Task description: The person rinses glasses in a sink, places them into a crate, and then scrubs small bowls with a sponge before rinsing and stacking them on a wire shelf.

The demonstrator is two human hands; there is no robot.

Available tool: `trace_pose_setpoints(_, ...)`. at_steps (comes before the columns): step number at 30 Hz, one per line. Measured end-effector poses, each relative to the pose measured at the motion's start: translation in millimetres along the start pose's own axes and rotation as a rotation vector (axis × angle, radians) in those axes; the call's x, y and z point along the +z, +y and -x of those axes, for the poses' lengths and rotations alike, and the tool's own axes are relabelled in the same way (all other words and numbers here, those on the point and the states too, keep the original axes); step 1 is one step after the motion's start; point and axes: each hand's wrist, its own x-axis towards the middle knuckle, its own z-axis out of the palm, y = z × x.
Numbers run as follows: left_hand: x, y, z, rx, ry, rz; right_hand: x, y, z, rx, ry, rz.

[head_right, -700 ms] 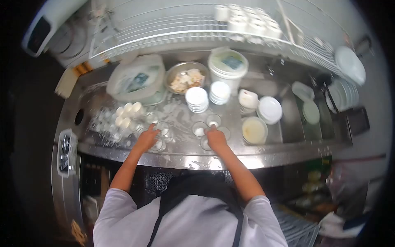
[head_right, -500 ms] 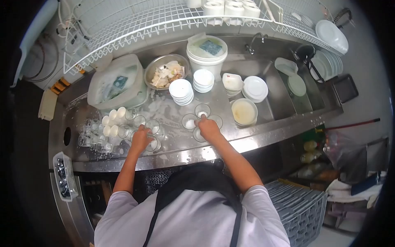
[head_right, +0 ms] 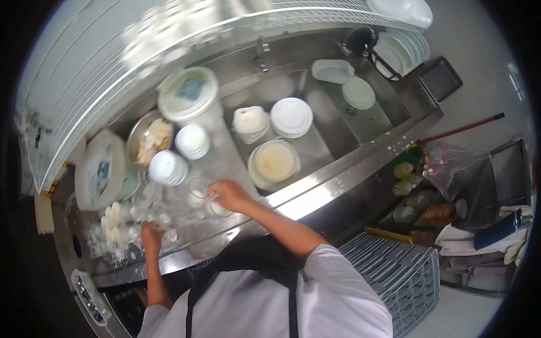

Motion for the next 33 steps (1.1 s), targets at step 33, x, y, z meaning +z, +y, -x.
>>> trace_pose_setpoints(33,8.5,522.3,66.7,-0.433,0.371,0.502,-533.0,554.8,157.5,0.352,-0.147,0.615)
